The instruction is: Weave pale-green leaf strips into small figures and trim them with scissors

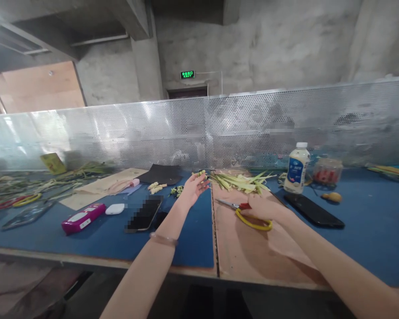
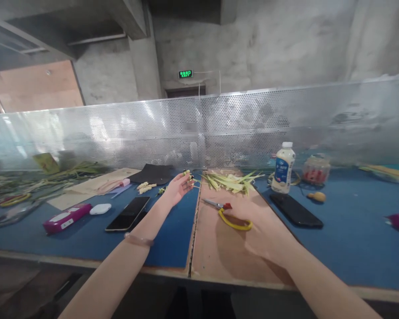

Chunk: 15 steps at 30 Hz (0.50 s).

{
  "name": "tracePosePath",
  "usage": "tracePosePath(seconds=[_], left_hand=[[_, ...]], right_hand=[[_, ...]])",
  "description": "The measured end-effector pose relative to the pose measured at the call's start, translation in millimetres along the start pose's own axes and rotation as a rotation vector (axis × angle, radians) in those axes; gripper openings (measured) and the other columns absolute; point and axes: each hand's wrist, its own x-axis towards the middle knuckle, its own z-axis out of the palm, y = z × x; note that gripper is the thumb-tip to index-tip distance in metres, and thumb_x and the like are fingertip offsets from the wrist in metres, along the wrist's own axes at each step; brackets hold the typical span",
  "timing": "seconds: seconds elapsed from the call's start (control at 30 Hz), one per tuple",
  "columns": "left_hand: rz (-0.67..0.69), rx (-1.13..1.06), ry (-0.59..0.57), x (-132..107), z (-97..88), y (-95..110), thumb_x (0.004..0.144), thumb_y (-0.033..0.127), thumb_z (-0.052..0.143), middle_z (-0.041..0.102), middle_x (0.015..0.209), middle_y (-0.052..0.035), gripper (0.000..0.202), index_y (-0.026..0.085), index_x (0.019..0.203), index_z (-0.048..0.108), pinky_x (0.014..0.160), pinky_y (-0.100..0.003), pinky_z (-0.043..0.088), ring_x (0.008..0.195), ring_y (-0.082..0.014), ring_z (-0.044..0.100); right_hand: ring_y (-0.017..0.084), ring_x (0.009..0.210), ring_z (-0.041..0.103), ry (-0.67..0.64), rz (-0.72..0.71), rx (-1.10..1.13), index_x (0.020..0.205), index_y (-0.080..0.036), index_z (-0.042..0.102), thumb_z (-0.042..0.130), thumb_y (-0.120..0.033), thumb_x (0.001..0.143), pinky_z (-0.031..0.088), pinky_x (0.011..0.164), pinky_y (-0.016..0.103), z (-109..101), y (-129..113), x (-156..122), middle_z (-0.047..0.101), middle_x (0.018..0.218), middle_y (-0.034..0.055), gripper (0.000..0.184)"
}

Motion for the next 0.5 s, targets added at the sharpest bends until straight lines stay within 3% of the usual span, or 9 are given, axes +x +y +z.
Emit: tracePosePath(seconds=[0.1, 0.27, 0.37, 0.5], left_hand=[[0.040, -0.039, 0.011, -0.6, 0.9, 2.0, 0.084, 0.026, 0.052, 0.058, 0.106, -0.0069, 0.027, 0.014, 0.109, 0.053, 0.072, -0.036, 0.051, 0.086, -0.0171, 0.059], [0.086, -0.057, 0.009, -2.3, 3.6, 6.0, 0.084, 0.026, 0.052, 0.057, 0.107, -0.0072, 0.027, 0.015, 0.109, 0.053, 0.074, -0.037, 0.051, 0.089, -0.0179, 0.059], [0.108, -0.045, 0.029, -1.8, 4.5, 7.0, 0.084, 0.026, 0.052, 0.057, 0.108, -0.0072, 0.027, 0.015, 0.109, 0.053, 0.074, -0.037, 0.050, 0.089, -0.0179, 0.059], [0.146, -0.033, 0.108, 0.4, 2.7, 6.2, 0.084, 0.027, 0.052, 0.058, 0.106, -0.0069, 0.027, 0.014, 0.108, 0.053, 0.073, -0.036, 0.051, 0.087, -0.0172, 0.059]], right_hand=[[0.011, 0.065, 0.057, -0.268, 0.017, -0.025, 0.086, -0.013, 0.059, 0.052, -0.036, 0.086, 0.050, 0.060, 0.027, -10.0, -0.3, 3.1, 0.060, 0.079, 0.0007, 0.024], [0.011, 0.067, 0.057, -0.407, 0.087, -0.058, 0.086, -0.014, 0.059, 0.052, -0.036, 0.086, 0.050, 0.062, 0.028, -12.0, -0.7, 5.5, 0.061, 0.081, 0.0012, 0.023], [0.011, 0.065, 0.057, -0.410, 0.131, -0.071, 0.085, -0.013, 0.059, 0.053, -0.037, 0.086, 0.049, 0.060, 0.027, -3.8, 10.4, 12.4, 0.060, 0.078, 0.0003, 0.025], [0.013, 0.071, 0.058, -0.267, 0.206, -0.084, 0.091, -0.013, 0.058, 0.052, -0.036, 0.086, 0.050, 0.064, 0.030, 10.5, 26.0, 20.6, 0.060, 0.085, 0.0022, 0.024]])
